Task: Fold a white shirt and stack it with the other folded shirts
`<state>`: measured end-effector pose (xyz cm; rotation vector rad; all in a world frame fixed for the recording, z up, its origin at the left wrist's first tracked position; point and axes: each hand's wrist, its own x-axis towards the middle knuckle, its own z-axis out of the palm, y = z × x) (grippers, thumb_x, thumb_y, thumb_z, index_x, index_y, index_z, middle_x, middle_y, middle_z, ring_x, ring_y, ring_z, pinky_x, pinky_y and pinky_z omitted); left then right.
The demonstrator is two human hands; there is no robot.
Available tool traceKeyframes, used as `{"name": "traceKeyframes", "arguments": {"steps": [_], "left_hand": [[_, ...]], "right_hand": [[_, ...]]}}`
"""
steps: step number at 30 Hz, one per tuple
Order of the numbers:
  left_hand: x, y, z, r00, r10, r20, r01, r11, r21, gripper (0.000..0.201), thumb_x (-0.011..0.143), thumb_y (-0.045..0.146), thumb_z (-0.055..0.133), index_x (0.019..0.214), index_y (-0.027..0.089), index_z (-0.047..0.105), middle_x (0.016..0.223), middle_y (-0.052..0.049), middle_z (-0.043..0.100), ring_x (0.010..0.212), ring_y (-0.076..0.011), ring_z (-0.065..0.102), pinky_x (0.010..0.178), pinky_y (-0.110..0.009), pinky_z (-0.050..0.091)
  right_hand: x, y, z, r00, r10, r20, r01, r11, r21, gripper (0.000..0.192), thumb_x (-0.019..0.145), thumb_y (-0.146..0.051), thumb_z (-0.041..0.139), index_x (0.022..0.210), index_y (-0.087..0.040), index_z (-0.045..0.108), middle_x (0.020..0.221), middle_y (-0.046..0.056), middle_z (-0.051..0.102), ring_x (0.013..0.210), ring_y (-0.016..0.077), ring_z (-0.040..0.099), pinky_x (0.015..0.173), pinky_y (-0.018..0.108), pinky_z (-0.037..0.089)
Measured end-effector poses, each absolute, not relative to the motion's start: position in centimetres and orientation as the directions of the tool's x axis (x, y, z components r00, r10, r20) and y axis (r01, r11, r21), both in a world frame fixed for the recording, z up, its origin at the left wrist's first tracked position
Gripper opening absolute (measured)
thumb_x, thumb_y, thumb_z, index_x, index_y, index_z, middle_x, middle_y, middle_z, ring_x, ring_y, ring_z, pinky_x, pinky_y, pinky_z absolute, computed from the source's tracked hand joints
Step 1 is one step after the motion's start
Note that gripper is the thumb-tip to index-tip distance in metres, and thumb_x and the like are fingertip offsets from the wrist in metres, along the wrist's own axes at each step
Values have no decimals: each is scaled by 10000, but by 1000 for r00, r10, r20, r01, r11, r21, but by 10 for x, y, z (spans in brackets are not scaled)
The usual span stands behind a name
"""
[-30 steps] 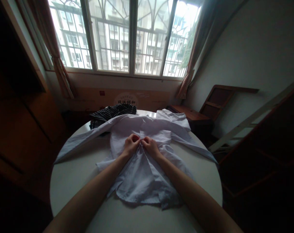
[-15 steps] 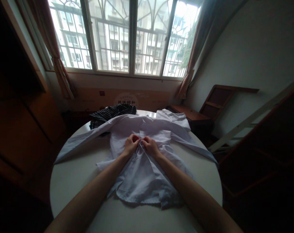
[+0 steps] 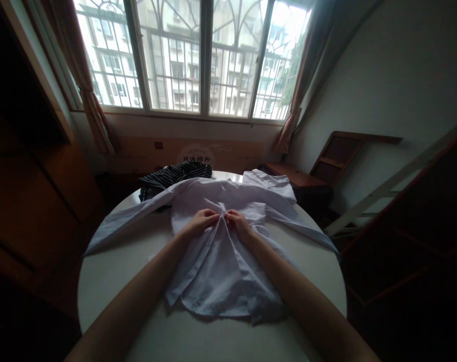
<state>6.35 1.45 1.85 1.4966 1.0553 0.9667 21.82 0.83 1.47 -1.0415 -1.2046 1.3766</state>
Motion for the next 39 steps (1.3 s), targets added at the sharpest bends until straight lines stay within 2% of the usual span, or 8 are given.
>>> {"name": "traceKeyframes", "arguments": {"steps": [3,6,9,12,17,22,26,39], "left_hand": [[47,13,29,492,869,-49,337,-138,931,390,589,484,639,729,122,597,616,10,551,537,-91,471,502,-198,351],[39,8,35,518,849,-106,565,-247,787,383,559,484,649,714,138,595,605,21,533,510,-90,442,455,-196,311],[42,0,39,501,863,-63,679,-347,647,298,587,428,631,709,159,590,617,25,537,534,-102,455,471,-198,312],[49,-8,45,521,851,63,701,-469,537,155,575,289,643,667,175,593,656,15,550,618,-129,485,542,-206,340],[58,-25,48,564,780,270,597,-611,519,77,582,130,603,607,201,621,653,-12,579,627,-148,508,581,-219,360],[58,-46,41,596,777,204,491,-554,672,79,555,146,658,592,206,623,559,16,559,526,-132,492,519,-214,343],[60,-54,38,546,819,174,595,-526,607,115,547,110,643,619,189,602,630,0,566,603,-158,509,559,-229,350],[59,-53,27,457,859,233,532,-474,702,49,631,157,543,590,183,537,564,21,529,536,-116,449,504,-215,303]], "right_hand": [[220,9,17,-163,986,-45,-113,-64,-992,134,642,-281,557,616,-168,490,457,-58,458,387,64,405,408,198,313],[223,10,21,-163,983,-80,-56,-90,-994,150,652,-275,582,609,-167,488,441,-57,465,371,67,407,397,196,301],[227,4,33,-219,972,-85,248,-29,-968,232,658,-337,614,576,-172,472,418,-58,454,362,70,400,392,196,279],[231,-13,51,-378,921,-93,695,216,-686,287,629,-422,639,570,-172,511,460,-26,511,430,100,461,437,210,296],[222,-45,67,-423,906,21,880,416,-229,184,650,-372,603,639,-189,619,650,48,630,588,180,555,508,244,319],[214,-65,73,-445,895,-5,885,439,-154,232,634,-386,610,601,-158,636,642,112,636,602,234,585,527,276,345],[218,-79,76,-475,877,-73,879,470,-76,110,643,-207,563,627,-136,646,654,119,645,610,228,586,523,268,331],[242,-68,50,-406,914,-4,825,364,-432,67,689,-191,547,647,-157,587,624,14,582,559,110,469,495,217,260]]}}
